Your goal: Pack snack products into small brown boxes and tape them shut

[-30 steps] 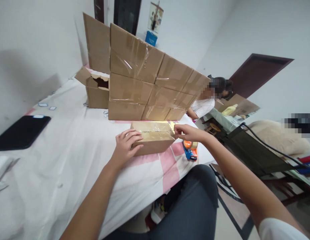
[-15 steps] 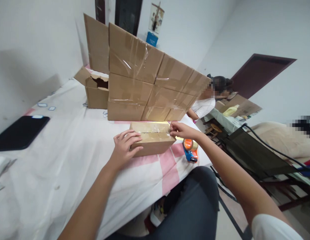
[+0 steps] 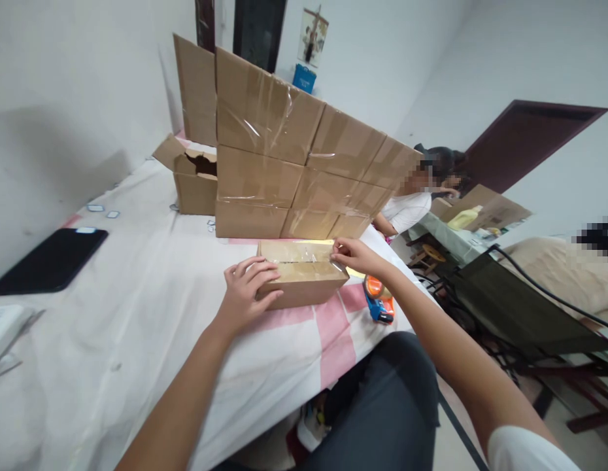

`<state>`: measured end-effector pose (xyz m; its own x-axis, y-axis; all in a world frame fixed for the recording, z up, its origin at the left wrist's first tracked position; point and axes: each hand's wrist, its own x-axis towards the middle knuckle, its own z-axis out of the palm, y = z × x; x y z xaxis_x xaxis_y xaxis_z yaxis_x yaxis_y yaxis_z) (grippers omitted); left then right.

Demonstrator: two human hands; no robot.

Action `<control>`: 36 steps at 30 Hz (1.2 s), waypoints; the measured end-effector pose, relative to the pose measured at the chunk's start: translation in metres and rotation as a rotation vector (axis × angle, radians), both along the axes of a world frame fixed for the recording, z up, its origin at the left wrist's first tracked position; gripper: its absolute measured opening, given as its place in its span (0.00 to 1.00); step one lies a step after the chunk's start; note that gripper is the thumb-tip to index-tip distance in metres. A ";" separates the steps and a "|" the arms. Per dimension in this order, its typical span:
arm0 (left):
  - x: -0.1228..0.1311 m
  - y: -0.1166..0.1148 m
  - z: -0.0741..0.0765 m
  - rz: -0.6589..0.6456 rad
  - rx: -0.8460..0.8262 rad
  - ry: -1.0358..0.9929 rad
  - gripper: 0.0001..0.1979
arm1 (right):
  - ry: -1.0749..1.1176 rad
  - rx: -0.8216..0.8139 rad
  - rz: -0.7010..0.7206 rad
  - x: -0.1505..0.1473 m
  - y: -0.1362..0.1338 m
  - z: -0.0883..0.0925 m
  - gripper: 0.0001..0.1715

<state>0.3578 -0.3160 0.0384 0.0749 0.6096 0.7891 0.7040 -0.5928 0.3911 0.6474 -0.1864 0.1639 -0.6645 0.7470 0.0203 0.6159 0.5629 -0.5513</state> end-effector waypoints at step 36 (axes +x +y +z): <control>0.148 0.021 0.033 0.169 0.021 0.385 0.21 | 0.332 -0.151 -0.401 0.020 -0.006 -0.067 0.16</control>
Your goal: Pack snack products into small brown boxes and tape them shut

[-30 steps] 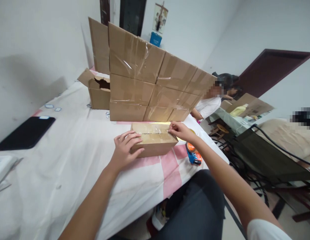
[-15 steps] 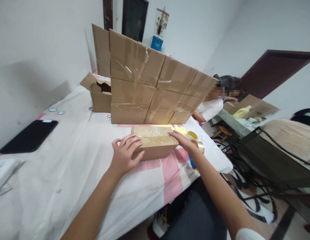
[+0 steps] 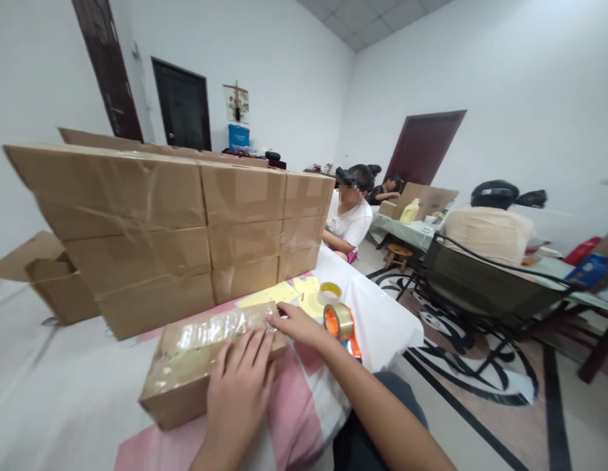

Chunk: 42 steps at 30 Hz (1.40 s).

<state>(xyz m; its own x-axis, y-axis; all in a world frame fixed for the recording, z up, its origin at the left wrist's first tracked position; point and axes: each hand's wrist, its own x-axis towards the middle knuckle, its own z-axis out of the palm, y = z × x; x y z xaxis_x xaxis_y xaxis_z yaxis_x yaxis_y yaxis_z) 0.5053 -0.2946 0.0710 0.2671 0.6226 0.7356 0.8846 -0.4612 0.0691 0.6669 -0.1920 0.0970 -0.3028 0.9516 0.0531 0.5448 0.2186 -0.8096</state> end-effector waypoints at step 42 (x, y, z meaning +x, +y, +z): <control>0.030 0.054 0.046 -0.338 0.435 0.364 0.27 | 0.223 0.632 -0.014 0.092 -0.054 0.004 0.79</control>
<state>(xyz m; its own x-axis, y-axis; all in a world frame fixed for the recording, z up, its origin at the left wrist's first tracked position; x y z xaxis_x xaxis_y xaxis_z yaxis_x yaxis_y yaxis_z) 0.5356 -0.2409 0.1173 0.6751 0.1269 0.7267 0.6175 -0.6361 -0.4626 0.7587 -0.2457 0.1008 -0.2081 0.7203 0.6617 0.3852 0.6822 -0.6215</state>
